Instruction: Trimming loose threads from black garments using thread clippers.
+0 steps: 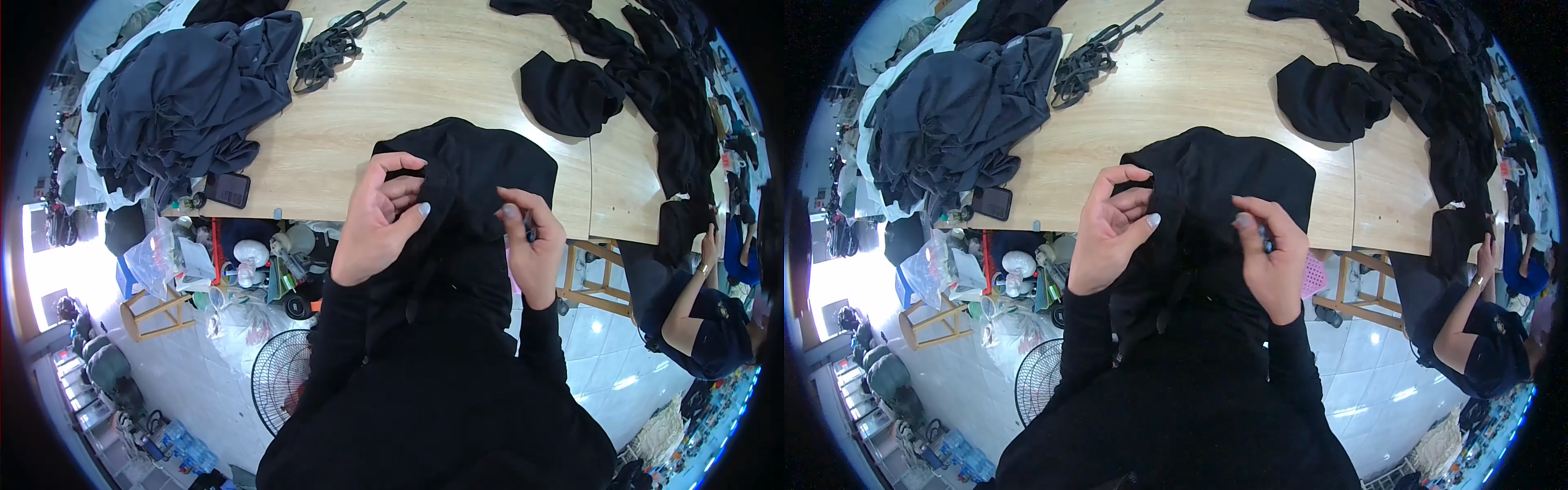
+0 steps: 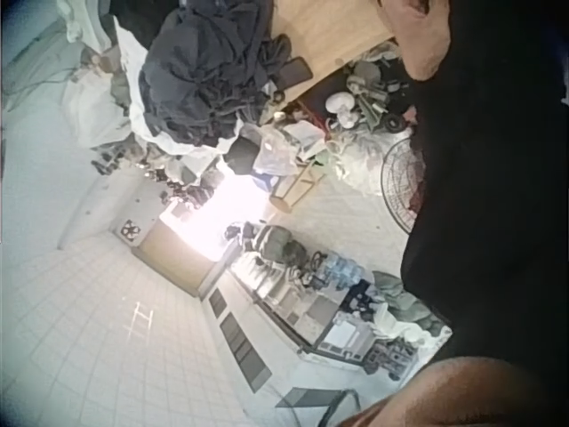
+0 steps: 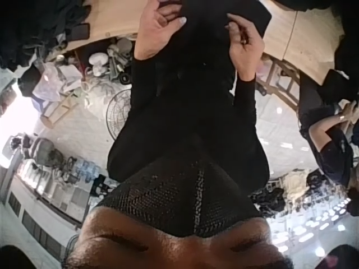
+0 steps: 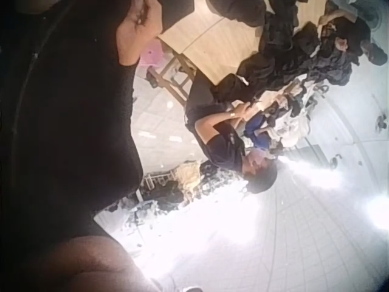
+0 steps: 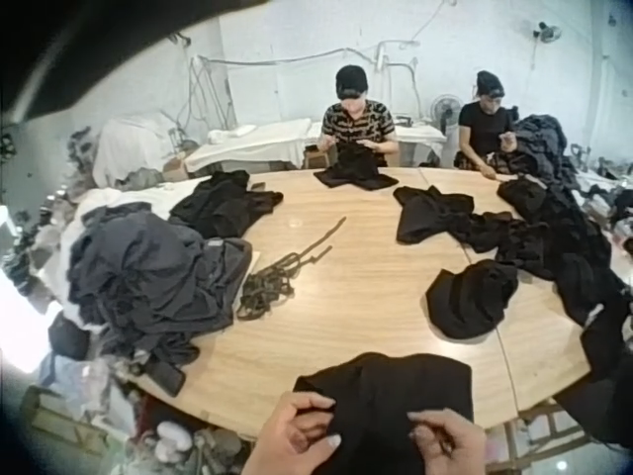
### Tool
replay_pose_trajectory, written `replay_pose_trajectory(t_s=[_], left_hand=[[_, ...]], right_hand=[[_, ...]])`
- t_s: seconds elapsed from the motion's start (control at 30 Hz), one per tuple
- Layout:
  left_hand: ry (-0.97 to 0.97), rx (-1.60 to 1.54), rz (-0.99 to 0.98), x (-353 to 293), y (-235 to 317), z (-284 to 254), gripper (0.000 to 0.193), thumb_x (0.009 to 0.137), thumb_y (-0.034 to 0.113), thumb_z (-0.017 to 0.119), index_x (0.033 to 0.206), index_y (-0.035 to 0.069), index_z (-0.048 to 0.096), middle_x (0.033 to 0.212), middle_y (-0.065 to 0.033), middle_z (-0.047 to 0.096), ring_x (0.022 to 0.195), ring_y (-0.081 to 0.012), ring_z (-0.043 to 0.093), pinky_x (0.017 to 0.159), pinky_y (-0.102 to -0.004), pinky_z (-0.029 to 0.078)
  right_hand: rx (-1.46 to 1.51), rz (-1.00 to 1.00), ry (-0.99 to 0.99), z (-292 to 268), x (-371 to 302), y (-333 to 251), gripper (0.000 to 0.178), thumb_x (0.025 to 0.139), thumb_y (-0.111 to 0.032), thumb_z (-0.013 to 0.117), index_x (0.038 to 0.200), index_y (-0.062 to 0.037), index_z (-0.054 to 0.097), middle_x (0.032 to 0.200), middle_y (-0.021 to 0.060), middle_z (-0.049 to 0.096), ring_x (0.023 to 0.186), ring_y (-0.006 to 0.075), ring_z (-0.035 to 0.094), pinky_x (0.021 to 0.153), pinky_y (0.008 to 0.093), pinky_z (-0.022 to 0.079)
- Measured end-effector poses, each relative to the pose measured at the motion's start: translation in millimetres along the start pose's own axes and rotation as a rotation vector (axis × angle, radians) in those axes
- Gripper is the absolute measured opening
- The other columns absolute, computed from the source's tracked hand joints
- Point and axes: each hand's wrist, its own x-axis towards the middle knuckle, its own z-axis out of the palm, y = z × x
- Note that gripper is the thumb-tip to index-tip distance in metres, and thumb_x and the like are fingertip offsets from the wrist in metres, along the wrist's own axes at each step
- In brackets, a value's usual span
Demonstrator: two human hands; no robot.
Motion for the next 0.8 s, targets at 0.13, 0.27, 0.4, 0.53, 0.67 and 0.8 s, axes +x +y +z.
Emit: replay_pose_trajectory(t_s=[0.13,0.27,0.4,0.53,0.67,0.8], left_hand=[[0.008,0.068,-0.005,-8,-1,11,0.057,0.094,-0.018,0.062,0.145,0.003,0.047,0.117,-0.0116,0.072,0.108,-0.013,0.069,0.099,-0.0276,0.053],[0.001,0.08,-0.004,-18,-4,15,0.055,0.094,-0.016,0.065,0.144,0.003,0.05,0.114,-0.0084,0.072,0.105,-0.0106,0.067,0.097,-0.0274,0.052],[-0.052,0.473,-0.079,-20,13,18,0.046,0.095,-0.008,0.069,0.139,0.002,0.06,0.111,-0.0049,0.071,0.107,-0.009,0.067,0.093,-0.0267,0.054],[-0.045,0.114,-0.154,-21,-4,27,0.049,0.1,-0.011,0.064,0.147,0.001,0.061,0.119,-0.0065,0.073,0.117,-0.013,0.069,0.099,-0.029,0.06],[-0.005,0.022,-0.105,-20,-33,24,0.05,0.103,-0.016,0.057,0.151,-0.002,0.06,0.136,-0.009,0.071,0.12,-0.0156,0.07,0.105,-0.0331,0.061],[0.172,-0.069,-0.001,-18,-34,28,0.045,0.103,-0.016,0.058,0.147,-0.006,0.061,0.142,-0.0144,0.068,0.123,-0.0165,0.07,0.108,-0.0365,0.061]], right_hand=[[0.072,-0.055,-0.077,15,7,-22,0.037,0.09,-0.003,0.086,0.126,-0.004,0.077,0.089,0.0078,0.068,0.076,0.0141,0.063,0.069,0.0269,0.049],[-0.048,-0.181,-0.133,24,12,-28,0.042,0.084,-0.004,0.092,0.124,-0.0046,0.079,0.089,0.008,0.068,0.074,0.0168,0.065,0.066,0.0279,0.05],[-0.085,-0.352,-0.052,30,8,-14,0.03,0.086,0.004,0.087,0.114,-0.0032,0.079,0.091,0.0102,0.069,0.075,0.0212,0.069,0.065,0.0306,0.053],[-0.056,-0.395,-0.031,38,9,-16,0.016,0.09,0.008,0.08,0.102,0.0002,0.073,0.092,0.0123,0.07,0.076,0.0244,0.07,0.065,0.0313,0.054],[-0.022,-0.436,-0.017,39,2,-18,0.012,0.094,0.007,0.077,0.101,0.0017,0.068,0.094,0.013,0.07,0.077,0.0238,0.07,0.065,0.0311,0.055],[0.151,-0.298,-0.055,22,-13,-14,0.008,0.1,0.001,0.074,0.103,0.0009,0.067,0.095,0.0128,0.07,0.076,0.0205,0.069,0.065,0.03,0.053]])
